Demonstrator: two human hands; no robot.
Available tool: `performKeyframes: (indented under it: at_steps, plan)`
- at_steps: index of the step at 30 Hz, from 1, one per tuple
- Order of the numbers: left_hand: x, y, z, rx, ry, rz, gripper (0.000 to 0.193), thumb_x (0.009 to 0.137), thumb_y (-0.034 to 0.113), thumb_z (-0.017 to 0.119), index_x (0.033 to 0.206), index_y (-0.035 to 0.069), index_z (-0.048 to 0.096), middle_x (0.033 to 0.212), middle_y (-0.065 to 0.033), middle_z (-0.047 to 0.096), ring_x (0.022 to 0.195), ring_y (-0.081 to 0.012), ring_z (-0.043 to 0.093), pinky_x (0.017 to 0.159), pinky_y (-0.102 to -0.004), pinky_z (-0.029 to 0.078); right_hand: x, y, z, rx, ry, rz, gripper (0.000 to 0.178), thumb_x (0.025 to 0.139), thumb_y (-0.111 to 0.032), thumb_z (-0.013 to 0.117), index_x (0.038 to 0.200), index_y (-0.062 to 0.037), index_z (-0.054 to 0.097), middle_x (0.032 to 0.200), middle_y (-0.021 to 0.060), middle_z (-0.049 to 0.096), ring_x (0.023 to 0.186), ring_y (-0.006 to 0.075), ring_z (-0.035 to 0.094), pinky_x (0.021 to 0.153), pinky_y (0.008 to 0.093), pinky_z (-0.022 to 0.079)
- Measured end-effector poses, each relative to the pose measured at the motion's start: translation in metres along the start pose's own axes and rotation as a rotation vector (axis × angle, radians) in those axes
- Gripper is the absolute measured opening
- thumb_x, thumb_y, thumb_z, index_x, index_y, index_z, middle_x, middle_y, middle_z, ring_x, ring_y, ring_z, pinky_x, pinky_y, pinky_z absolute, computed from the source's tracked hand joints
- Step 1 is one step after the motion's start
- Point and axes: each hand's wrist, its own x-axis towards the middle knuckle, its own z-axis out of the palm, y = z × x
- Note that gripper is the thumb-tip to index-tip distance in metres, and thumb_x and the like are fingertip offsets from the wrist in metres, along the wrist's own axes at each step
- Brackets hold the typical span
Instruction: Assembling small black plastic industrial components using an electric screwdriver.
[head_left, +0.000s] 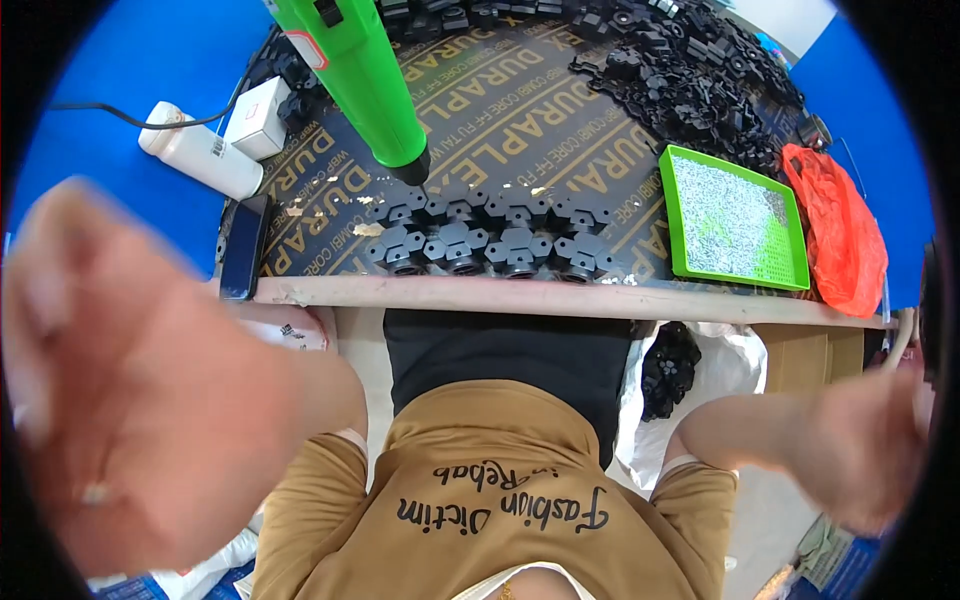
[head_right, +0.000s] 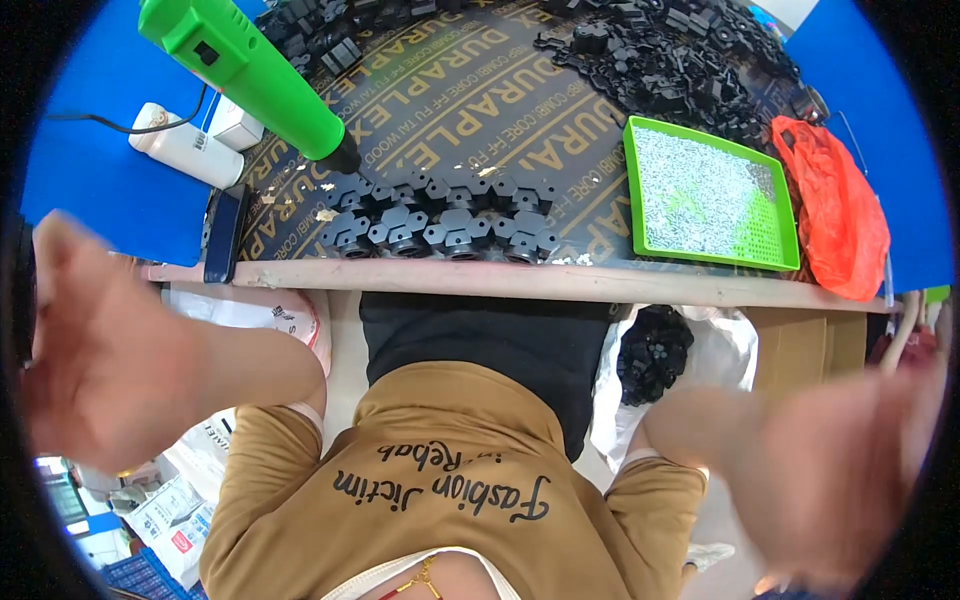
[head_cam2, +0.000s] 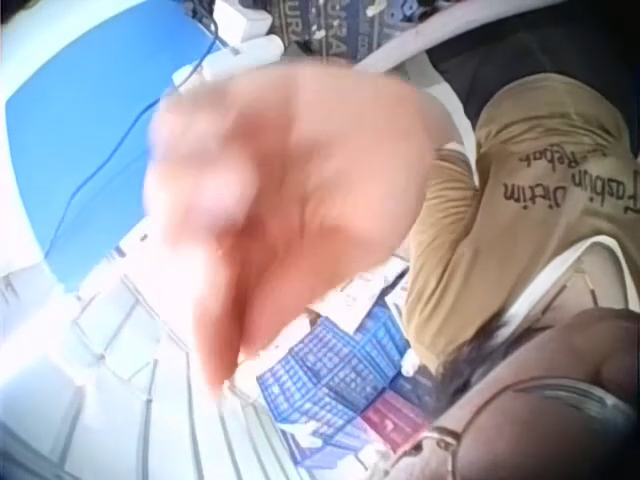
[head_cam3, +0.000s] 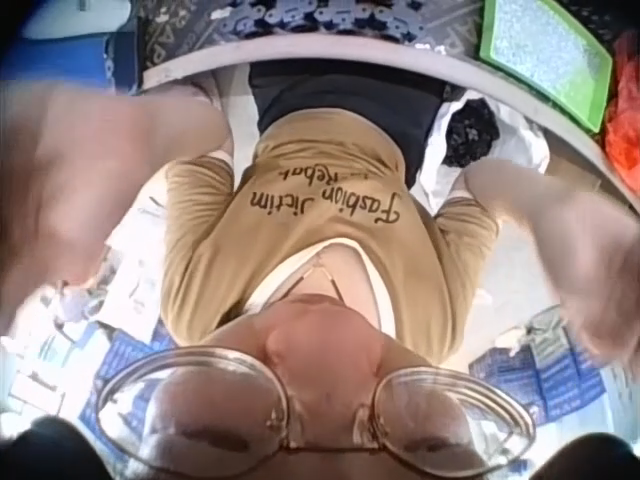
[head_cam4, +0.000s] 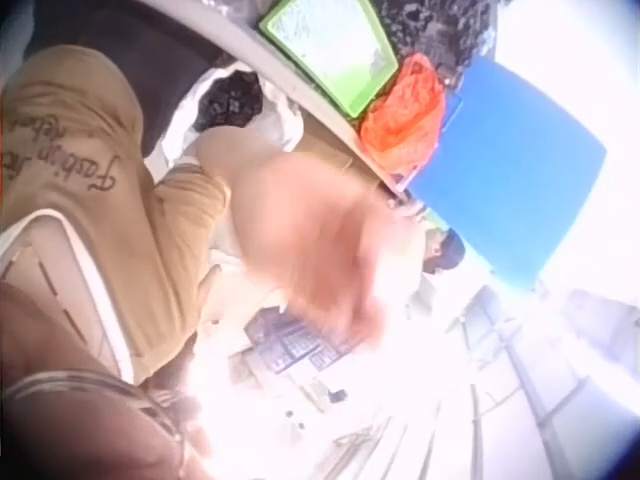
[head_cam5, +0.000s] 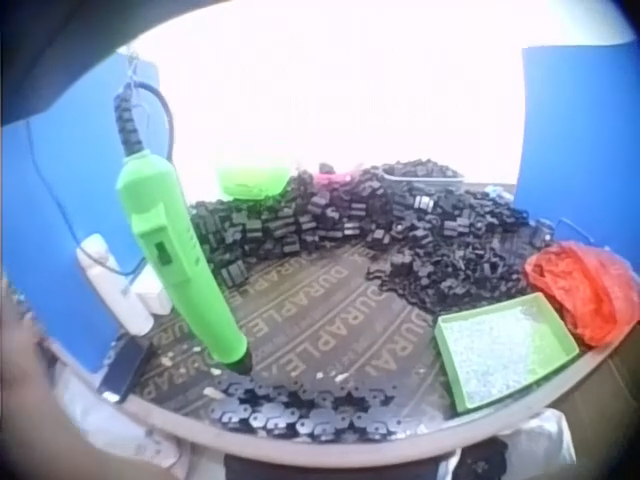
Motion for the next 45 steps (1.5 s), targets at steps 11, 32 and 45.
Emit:
performKeyframes:
  at_steps: [11,32,45]
  plan:
    - [-0.109,-0.198,0.103,0.876,-1.4,-0.476,0.015,0.077,0.014,0.063,0.087,0.006,0.072,0.089,-0.0134,0.068,0.089,-0.03,0.065,0.076,-0.039,0.051,-0.093,0.091,-0.031,-0.767,-1.266,0.859,0.018,0.078,-0.008,0.062,0.092,0.0033,0.066,0.087,0.0217,0.063,0.081,0.0382,0.061,0.074,0.0428,0.047]
    - [-0.132,-0.224,0.117,0.843,-1.239,-0.537,0.017,0.073,0.01,0.064,0.087,0.003,0.069,0.088,-0.0176,0.068,0.086,-0.0313,0.067,0.075,-0.0409,0.053,-0.124,0.108,-0.049,-0.586,-0.943,0.982,0.015,0.079,-0.004,0.063,0.091,0.0045,0.064,0.08,0.0183,0.066,0.068,0.025,0.062,0.067,0.0336,0.047]
    - [-0.086,-0.119,-0.002,0.6,-0.588,-0.775,0.013,0.076,-0.009,0.062,0.083,-0.001,0.069,0.082,-0.0071,0.064,0.077,-0.0145,0.062,0.065,-0.025,0.049,-0.13,0.024,0.02,-0.119,-0.585,0.836,0.009,0.074,0.007,0.067,0.081,0.002,0.067,0.083,0.0104,0.067,0.078,0.0198,0.065,0.07,0.028,0.05]
